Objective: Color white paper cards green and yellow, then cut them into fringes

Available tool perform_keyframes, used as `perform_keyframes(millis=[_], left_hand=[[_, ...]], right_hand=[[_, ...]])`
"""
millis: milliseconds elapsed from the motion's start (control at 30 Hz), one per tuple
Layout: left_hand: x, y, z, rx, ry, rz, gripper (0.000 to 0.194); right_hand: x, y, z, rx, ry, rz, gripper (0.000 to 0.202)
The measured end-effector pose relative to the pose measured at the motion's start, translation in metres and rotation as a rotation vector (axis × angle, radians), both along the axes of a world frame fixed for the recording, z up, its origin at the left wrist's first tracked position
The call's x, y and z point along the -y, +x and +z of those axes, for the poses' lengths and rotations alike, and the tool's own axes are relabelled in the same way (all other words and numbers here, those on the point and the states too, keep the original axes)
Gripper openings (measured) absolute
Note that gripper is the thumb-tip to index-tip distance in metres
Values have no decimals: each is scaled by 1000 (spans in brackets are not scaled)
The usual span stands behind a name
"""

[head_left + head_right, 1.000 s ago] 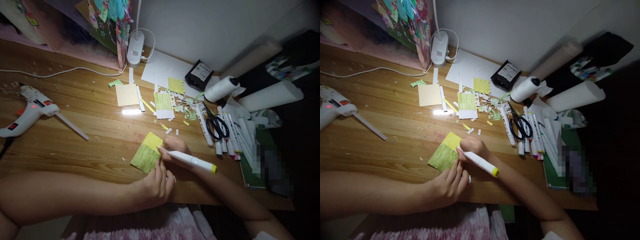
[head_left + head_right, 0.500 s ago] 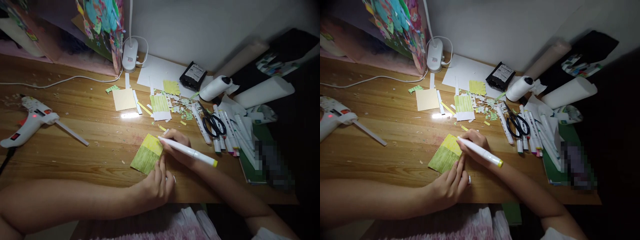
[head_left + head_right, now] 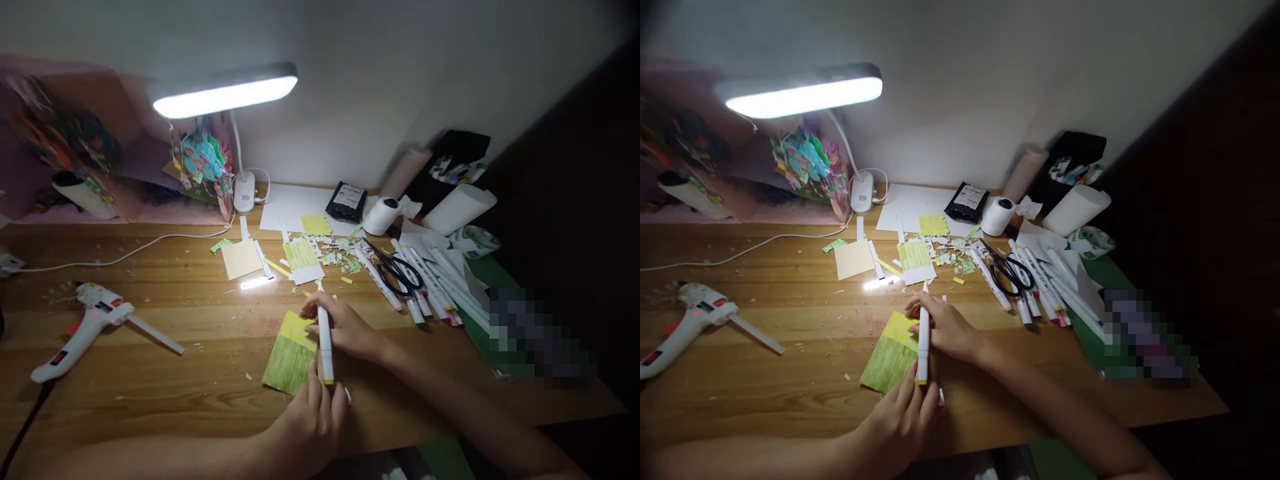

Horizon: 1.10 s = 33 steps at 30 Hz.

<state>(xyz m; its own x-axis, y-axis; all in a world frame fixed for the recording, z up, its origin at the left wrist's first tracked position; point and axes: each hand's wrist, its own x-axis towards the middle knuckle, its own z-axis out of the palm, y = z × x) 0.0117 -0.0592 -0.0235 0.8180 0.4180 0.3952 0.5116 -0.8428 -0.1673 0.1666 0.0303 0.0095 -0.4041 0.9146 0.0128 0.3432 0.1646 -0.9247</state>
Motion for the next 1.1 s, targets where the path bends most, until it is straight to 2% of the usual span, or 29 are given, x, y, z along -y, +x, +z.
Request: perform_keyframes(millis=[133,233,333,433,500,567,633,700,767,800,900,933,1000,1100], left_hand=[[2,1,-8,9,30,-14,26],[-3,2,-4,118,-4,39,24],[-16,1,18,204,-106,43,24],[-35,-4,44,260,-174,27,20],[-47,-9,53,311,-291,59,19],[-58,-14,53,353,-443,132,20],[-67,-18,46,397,-576,231,21],[-76,-20,38,460,-683,280,23],[-83,-21,31,499,-736,283,23],[-85,-21,28,512,-755,279,23],[-87,-21,26,533,-816,262,22],[-86,-22,27,538,-837,253,20],[-84,-21,28,542,-872,227,17],[-80,-21,32,538,-895,184,15]], right_hand=[[2,-1,-3,-90,-65,-34,26],[-3,6,-3,-191,-136,-89,25],[-17,39,7,-205,-68,-240,27],[-36,94,17,-84,71,-420,33],[-47,129,19,15,150,-523,34],[-54,151,15,82,223,-654,36],[-56,157,12,118,262,-728,37],[-51,146,13,138,330,-798,36],[-40,122,20,119,438,-853,37],[-32,108,24,56,450,-829,34],[-7,64,32,-191,218,-372,36],[1,51,33,-240,132,-274,35],[13,33,32,-271,29,-188,24],[22,21,28,-337,-68,-94,16]])
